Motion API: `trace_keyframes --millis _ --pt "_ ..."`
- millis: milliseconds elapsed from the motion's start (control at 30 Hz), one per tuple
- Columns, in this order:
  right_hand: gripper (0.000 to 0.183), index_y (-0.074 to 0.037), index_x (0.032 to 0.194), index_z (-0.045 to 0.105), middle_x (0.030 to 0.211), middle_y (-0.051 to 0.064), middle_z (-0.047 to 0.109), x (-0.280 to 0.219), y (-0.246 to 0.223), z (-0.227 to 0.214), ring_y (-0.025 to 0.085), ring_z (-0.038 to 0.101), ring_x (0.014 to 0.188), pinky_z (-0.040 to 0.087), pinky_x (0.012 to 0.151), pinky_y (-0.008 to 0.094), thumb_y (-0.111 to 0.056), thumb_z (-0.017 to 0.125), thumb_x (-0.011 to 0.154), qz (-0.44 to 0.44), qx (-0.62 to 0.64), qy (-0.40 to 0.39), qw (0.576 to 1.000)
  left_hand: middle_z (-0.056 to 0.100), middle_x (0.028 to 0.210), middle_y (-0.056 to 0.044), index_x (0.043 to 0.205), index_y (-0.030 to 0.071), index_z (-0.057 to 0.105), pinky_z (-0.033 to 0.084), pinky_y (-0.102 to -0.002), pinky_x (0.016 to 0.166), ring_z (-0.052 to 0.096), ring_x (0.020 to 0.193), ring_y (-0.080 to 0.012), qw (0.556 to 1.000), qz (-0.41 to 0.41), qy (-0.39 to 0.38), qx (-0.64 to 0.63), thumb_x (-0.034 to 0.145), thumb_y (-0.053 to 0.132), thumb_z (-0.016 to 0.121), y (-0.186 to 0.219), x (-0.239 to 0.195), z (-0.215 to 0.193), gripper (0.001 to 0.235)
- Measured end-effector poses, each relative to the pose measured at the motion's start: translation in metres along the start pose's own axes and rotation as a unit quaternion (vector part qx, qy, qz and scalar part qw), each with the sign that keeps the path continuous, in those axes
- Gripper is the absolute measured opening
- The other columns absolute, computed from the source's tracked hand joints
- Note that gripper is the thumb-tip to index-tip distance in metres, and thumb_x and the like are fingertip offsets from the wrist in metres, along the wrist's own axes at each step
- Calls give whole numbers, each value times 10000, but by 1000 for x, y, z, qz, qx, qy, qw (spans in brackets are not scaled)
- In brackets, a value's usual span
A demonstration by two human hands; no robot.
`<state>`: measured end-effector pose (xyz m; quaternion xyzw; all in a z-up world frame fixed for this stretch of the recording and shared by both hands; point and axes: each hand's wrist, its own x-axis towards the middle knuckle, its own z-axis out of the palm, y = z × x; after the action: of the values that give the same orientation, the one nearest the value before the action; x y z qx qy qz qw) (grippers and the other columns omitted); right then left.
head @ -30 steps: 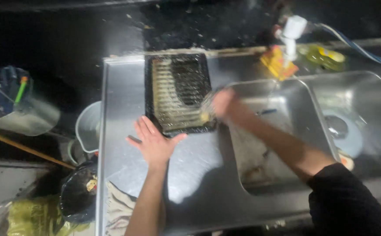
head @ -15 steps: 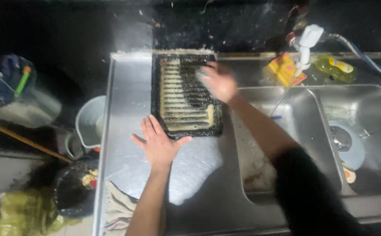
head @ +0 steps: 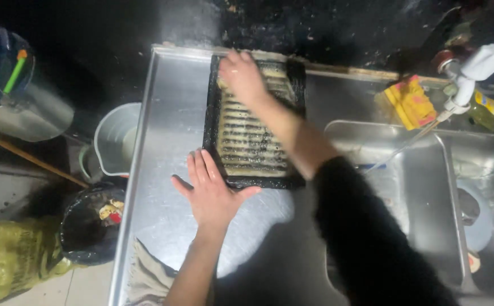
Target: Clean used grill plates and the surrounding workspace in a kitchen environment.
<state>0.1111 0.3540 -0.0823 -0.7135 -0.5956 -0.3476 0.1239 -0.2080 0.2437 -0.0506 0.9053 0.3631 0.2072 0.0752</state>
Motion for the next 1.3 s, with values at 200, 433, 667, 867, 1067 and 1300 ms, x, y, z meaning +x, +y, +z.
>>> trace_keyframes --millis 200,433,667,867,1067,1300 --pt "88 -90 1042 651 1032 104 647 -79 76 -3 260 641 987 553 883 371 -119 603 974 148 -126 -48 980 350 1583 -273 1554 -86 230 76 -812 1111 264 1521 -421 999 -2 -33 -18 598 1022 386 9 3 -5 1471" --pt "151 -106 1028 671 1045 94 671 0 -25 -25 286 626 1009 555 864 405 -84 681 880 162 -41 -61 984 344 1591 -278 1565 -83 226 84 -815 1098 253 1516 -430 999 2 -25 -29 582 1008 418 8 -3 -5 1481" --pt "165 -140 994 701 1112 46 685 -80 -75 -186 254 600 1107 484 948 421 -196 660 844 -161 190 -199 948 327 1605 -249 1557 -94 201 58 -809 1110 225 1528 -399 999 -9 -27 -27 522 1009 487 9 -3 -6 1540" --pt "174 -192 1003 704 1094 11 667 -141 10 -220 209 579 1174 450 1019 391 -263 603 880 -277 268 -291 876 302 1623 -252 1573 -106 191 39 -804 1129 188 1548 -389 998 -19 -44 -37 549 1010 522 14 0 -14 1551" --pt "184 -116 956 706 1057 14 664 -82 -66 -215 233 604 1142 479 1001 378 -195 624 811 -274 329 -154 891 281 1609 -271 1542 -112 186 46 -817 1093 181 1533 -409 999 -2 -43 10 537 1026 498 8 -3 -4 1550" --pt "183 -121 953 721 992 31 666 -127 -25 -212 245 625 1067 503 933 387 -187 663 793 -255 323 -157 898 291 1634 -263 1580 -123 190 67 -828 1120 246 1553 -404 1000 -10 3 -17 539 1002 481 3 -6 10 1560"
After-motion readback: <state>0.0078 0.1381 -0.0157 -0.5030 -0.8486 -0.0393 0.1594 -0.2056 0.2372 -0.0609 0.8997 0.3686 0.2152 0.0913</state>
